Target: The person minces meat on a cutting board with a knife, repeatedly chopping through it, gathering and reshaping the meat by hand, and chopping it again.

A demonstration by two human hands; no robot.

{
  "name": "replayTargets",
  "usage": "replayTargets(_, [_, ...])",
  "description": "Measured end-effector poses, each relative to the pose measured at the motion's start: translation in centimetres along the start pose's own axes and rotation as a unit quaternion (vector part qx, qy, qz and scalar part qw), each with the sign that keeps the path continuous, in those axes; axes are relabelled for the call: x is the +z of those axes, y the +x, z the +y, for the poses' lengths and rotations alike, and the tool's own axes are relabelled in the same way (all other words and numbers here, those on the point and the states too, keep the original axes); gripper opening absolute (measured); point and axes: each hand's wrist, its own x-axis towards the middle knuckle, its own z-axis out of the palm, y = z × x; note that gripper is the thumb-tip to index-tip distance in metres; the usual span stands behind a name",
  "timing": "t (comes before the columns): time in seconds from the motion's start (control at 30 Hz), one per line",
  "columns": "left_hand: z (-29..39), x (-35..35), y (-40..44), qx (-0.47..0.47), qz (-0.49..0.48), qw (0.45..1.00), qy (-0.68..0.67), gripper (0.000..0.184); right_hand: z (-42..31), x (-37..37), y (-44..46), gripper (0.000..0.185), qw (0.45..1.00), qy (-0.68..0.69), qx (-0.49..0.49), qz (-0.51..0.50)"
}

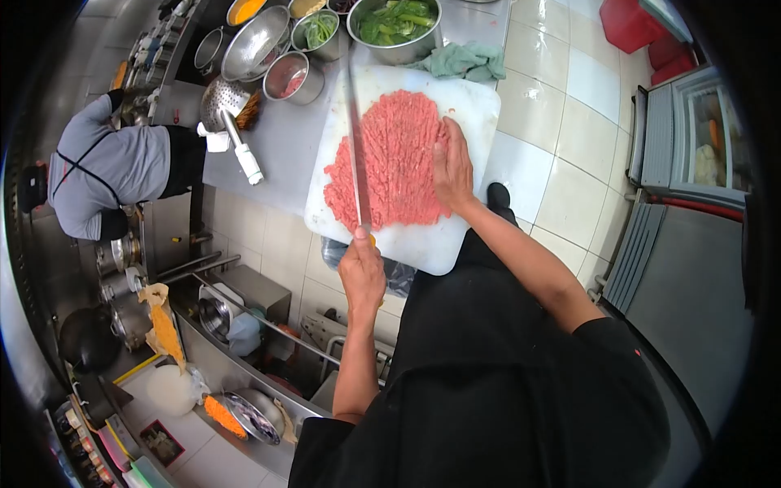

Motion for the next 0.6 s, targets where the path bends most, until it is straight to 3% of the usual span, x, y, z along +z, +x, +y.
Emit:
replayTargets(0.07, [-2.5, 2.1, 1.1, 0.024, 0.032, 0.999, -0.024, 0.077, 0.3, 0.0, -0.1, 0.061, 1.000, -0.011, 0.008, -0.009])
replayTargets(0.13, [-6.6, 3.8, 4.4, 0.051, 0.012, 0.993, 0.105, 0.074, 0.3, 0.4, 0.1, 0.062, 1.000, -0.010, 0.006, -0.012])
replayTargets(0.27, [-1.2, 0.8, 1.4, -0.015, 0.013, 0.999, 0.044, 0.071, 0.0, -0.1, -0.1, 0.062, 1.000, -0.001, 0.010, -0.007])
replayTargets(0.33, [-0.6, 1.1, 0.2, 0.042, 0.043, 0.998, -0.015, 0.071, 0.0, 0.1, -0.1, 0.061, 1.000, -0.002, 0.010, -0.003])
replayTargets(0.4, [-4.1, 3.0, 1.6, 0.113, 0.088, 0.989, -0.037, 0.071, 0.5, 0.4, 0.1, 0.061, 1.000, -0.012, -0.001, -0.004])
replayTargets(0.43, [-7.0, 3.5, 3.9, 0.075, 0.029, 0.992, 0.096, 0.071, 0.5, 0.6, 0.2, 0.061, 1.000, -0.007, -0.002, -0.008])
replayTargets(0.53, [-3.7, 1.6, 2.6, -0.078, -0.021, 0.996, 0.041, 0.071, 0.7, 0.1, 0.5, 0.061, 1.000, -0.003, 0.002, -0.005])
replayTargets(0.6, [-2.5, 0.9, 0.8, -0.039, 0.016, 0.999, -0.035, 0.072, -0.4, 0.0, 0.0, 0.062, 1.000, 0.010, 0.015, -0.012])
